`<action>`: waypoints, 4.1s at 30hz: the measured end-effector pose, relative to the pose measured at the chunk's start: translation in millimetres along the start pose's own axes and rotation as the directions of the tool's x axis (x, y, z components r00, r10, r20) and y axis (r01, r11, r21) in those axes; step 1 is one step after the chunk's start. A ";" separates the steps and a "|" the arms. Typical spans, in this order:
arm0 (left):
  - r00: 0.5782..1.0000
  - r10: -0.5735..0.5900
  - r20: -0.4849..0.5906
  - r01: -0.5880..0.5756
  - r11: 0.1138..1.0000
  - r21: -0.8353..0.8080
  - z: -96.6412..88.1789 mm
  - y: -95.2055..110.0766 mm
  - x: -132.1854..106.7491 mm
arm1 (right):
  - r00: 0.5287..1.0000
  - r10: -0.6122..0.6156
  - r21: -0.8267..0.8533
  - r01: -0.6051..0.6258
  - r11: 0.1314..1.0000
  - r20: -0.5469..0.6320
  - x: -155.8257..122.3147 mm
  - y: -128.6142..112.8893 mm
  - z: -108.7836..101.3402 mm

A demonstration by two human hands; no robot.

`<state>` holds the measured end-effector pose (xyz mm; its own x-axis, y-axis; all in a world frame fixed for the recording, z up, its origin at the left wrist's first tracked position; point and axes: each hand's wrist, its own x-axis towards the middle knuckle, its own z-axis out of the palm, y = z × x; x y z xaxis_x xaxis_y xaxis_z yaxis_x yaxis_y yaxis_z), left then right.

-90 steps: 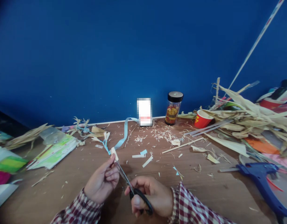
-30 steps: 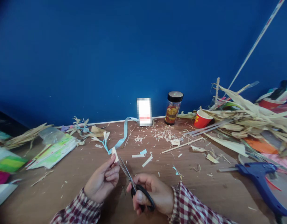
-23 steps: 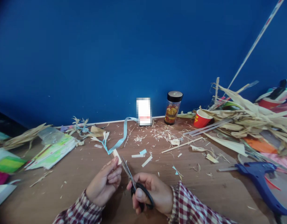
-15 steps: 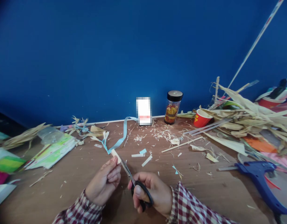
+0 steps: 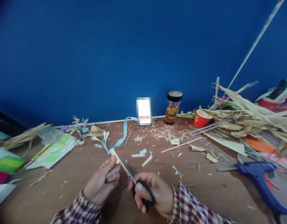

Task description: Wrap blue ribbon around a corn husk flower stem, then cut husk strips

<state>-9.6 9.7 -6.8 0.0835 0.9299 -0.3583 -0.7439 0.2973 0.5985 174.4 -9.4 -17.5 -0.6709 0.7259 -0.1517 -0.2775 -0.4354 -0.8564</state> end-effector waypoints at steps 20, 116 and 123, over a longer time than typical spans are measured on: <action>0.989 0.127 -0.077 -0.118 0.986 0.117 3.6 11.9 -2.7 | 0.998 0.058 -0.981 -0.019 -0.194 -0.031 -13.8 -23.5 12.9; 0.625 0.422 0.657 -0.672 -0.138 0.728 -4.4 -26.9 -14.7 | 0.818 -0.451 -0.723 0.064 0.687 -0.356 4.2 8.7 -11.7; 0.768 0.399 0.501 -0.562 0.043 0.826 -8.1 -29.2 -12.2 | 0.838 -0.380 -0.670 0.024 0.742 -0.391 7.0 7.9 -15.9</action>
<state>5.8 -12.1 -25.7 0.0993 0.9411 0.3232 0.4689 -0.3308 0.8190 178.4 0.7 -33.2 -0.1881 0.9821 0.0052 0.2389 0.0509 -0.9697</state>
